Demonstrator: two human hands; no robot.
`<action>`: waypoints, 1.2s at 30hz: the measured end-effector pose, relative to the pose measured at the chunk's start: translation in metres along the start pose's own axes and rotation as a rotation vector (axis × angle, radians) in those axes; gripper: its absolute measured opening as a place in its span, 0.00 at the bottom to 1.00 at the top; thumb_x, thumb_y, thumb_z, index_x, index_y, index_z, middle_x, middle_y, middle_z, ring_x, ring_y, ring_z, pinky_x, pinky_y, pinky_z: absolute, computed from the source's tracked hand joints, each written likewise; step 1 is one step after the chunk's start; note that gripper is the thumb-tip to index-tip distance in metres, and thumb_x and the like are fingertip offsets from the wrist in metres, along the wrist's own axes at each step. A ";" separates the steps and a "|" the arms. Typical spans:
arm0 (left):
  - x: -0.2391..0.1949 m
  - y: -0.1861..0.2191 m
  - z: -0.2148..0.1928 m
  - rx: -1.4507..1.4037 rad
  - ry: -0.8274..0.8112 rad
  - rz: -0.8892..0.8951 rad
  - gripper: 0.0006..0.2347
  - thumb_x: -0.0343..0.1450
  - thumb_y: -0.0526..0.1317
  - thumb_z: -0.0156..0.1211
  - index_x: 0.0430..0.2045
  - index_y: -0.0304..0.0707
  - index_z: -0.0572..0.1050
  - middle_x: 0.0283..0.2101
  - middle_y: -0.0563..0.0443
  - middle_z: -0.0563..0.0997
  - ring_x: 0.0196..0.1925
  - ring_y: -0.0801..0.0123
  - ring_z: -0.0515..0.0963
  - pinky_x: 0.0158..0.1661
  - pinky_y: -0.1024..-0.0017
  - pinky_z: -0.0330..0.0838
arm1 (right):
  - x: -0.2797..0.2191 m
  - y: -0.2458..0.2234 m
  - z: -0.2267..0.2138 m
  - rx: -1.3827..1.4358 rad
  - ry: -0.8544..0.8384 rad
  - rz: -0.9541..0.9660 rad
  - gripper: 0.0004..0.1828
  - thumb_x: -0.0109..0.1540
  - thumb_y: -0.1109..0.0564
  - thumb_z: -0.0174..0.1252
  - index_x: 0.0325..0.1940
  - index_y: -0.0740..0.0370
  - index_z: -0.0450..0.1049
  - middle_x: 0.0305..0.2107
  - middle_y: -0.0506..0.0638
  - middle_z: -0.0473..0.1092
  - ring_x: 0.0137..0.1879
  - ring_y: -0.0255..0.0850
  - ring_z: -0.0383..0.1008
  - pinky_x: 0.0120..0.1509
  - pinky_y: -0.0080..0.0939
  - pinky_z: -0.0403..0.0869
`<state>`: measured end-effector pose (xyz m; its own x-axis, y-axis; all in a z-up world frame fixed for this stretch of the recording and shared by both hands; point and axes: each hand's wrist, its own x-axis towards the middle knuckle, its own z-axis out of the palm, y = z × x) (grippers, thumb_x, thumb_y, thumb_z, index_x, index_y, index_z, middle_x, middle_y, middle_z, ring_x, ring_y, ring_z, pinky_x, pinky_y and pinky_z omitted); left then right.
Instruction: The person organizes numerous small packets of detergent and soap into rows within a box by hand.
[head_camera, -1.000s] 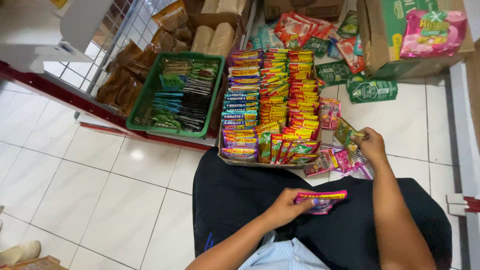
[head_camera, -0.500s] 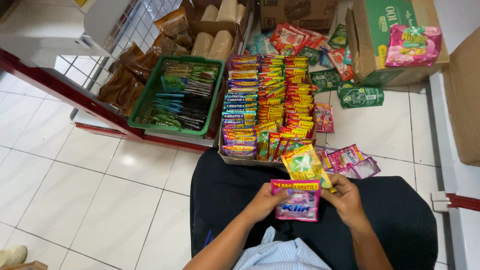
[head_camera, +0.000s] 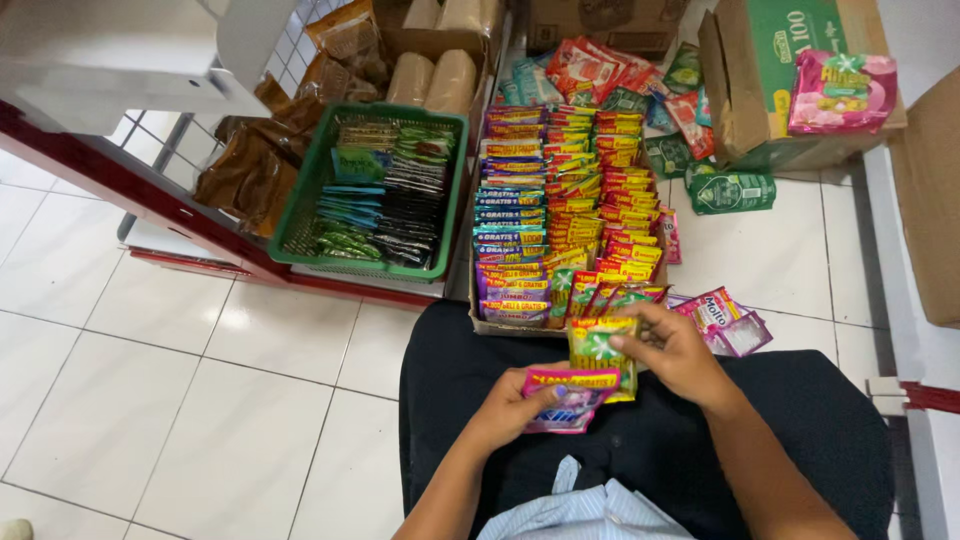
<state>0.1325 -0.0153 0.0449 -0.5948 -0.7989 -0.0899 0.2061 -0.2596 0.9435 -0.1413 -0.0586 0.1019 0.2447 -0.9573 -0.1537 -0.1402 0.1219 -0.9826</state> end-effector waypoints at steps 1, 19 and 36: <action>-0.002 -0.005 -0.006 -0.084 0.115 -0.004 0.13 0.75 0.39 0.61 0.50 0.29 0.78 0.43 0.51 0.84 0.43 0.77 0.81 0.48 0.74 0.76 | 0.005 0.000 0.001 -0.004 0.000 0.004 0.17 0.64 0.63 0.64 0.56 0.66 0.74 0.35 0.50 0.75 0.37 0.33 0.74 0.38 0.34 0.73; -0.019 -0.004 -0.041 -0.485 0.523 0.190 0.12 0.74 0.39 0.60 0.45 0.26 0.80 0.43 0.43 0.86 0.44 0.67 0.85 0.49 0.66 0.79 | 0.071 -0.029 0.037 -0.209 0.056 -0.129 0.07 0.63 0.66 0.60 0.44 0.61 0.71 0.40 0.48 0.74 0.44 0.38 0.73 0.48 0.38 0.73; -0.017 -0.005 -0.026 -0.495 0.451 0.169 0.13 0.74 0.39 0.61 0.45 0.25 0.80 0.43 0.43 0.85 0.43 0.67 0.85 0.49 0.66 0.79 | 0.055 -0.043 0.044 -1.310 0.351 -0.345 0.07 0.50 0.54 0.69 0.32 0.52 0.85 0.54 0.47 0.71 0.69 0.51 0.62 0.74 0.85 0.36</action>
<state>0.1616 -0.0147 0.0331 -0.1643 -0.9699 -0.1797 0.6616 -0.2435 0.7092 -0.0796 -0.1050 0.1308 0.2273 -0.9272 0.2975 -0.9536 -0.2739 -0.1248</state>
